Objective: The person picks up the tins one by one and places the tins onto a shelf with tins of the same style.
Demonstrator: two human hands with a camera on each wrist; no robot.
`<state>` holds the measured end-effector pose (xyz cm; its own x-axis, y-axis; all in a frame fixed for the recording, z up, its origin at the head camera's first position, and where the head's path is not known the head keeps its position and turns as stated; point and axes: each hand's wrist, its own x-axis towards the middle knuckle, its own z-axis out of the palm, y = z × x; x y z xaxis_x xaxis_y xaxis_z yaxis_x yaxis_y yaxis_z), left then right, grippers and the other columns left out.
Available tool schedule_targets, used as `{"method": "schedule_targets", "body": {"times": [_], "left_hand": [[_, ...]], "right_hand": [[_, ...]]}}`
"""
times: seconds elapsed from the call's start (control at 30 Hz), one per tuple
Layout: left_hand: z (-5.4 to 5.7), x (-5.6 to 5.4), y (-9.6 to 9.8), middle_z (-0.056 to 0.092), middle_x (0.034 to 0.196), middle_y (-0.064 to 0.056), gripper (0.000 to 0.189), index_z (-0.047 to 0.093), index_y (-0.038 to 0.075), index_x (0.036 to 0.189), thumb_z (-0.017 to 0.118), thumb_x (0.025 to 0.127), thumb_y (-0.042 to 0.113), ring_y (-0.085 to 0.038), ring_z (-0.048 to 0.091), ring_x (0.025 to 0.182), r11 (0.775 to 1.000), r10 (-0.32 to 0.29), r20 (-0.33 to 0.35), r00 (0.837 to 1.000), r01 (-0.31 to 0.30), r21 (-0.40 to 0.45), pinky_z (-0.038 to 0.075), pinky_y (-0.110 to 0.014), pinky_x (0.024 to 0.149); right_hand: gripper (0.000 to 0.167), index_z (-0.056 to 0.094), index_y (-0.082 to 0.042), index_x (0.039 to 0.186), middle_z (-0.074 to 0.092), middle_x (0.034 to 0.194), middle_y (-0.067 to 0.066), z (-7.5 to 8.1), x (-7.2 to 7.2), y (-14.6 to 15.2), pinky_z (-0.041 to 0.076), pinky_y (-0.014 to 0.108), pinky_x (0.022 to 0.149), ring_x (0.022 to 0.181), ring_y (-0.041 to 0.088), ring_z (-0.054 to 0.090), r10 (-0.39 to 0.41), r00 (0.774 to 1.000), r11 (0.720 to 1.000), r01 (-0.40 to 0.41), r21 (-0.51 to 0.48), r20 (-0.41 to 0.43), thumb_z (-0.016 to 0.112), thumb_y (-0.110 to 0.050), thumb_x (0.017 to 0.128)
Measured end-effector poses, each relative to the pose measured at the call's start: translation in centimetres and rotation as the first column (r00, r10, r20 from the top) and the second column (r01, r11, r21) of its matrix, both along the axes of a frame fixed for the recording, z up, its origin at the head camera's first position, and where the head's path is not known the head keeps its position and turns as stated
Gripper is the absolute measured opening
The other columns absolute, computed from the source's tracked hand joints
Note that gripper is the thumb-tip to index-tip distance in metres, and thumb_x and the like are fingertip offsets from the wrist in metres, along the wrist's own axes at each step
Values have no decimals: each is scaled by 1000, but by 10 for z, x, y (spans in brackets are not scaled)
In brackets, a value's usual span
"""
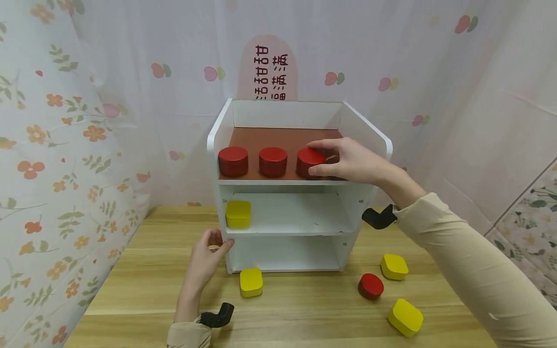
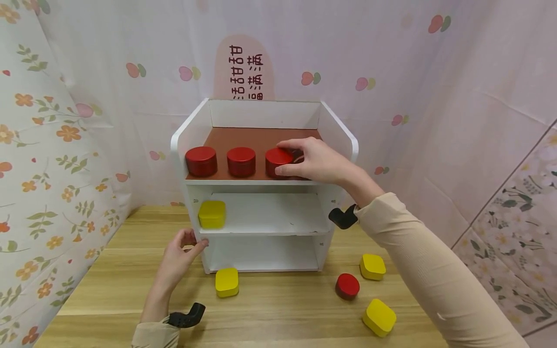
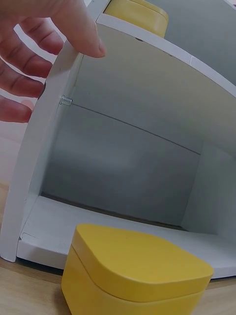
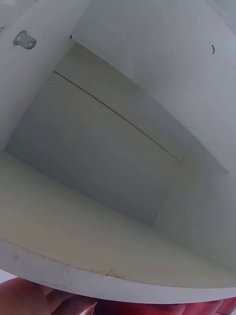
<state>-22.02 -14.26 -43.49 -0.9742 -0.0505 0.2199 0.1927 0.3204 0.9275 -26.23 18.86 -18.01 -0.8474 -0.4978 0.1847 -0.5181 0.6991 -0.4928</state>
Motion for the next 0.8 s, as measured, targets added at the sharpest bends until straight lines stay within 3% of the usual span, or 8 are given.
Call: {"method": "schedule_targets", "body": {"times": [0.17, 0.47, 0.67, 0.8], "left_hand": [[0, -1, 0, 56, 99, -11, 29, 53, 6, 107, 73, 90, 19, -23, 53, 97, 1000, -3, -9, 1000, 3, 1, 48, -39, 87], [2, -1, -2, 56, 99, -11, 28, 52, 6, 106, 72, 90, 16, -23, 53, 96, 1000, -3, -13, 1000, 3, 2, 46, -39, 85], [0, -1, -3, 56, 99, -10, 29, 52, 6, 105, 73, 90, 17, -23, 54, 96, 1000, 0, -10, 1000, 0, 4, 48, -38, 85], [1, 0, -2, 56, 99, -11, 29, 52, 6, 105, 73, 90, 18, -23, 53, 96, 1000, -14, -9, 1000, 14, 17, 48, -37, 85]], "right_hand": [[64, 47, -11, 144, 57, 132, 7, 0, -1, 3, 44, 42, 95, 110, 25, 58, 27, 1000, 999, -26, -27, 8, 72, -33, 90], [70, 36, -20, 150, 40, 148, -2, -5, 4, 6, 34, 43, 108, 134, 21, 40, 76, 997, 973, -74, -218, 3, 71, -30, 91], [63, 39, -23, 148, 37, 149, -5, -15, 14, 6, 31, 48, 109, 136, 27, 37, 45, 997, 967, -61, -247, -69, 68, -31, 93], [55, 43, -20, 146, 39, 147, -4, -18, 26, 12, 30, 49, 109, 135, 25, 39, 9, 991, 944, -52, -325, -132, 64, -25, 96]]}}
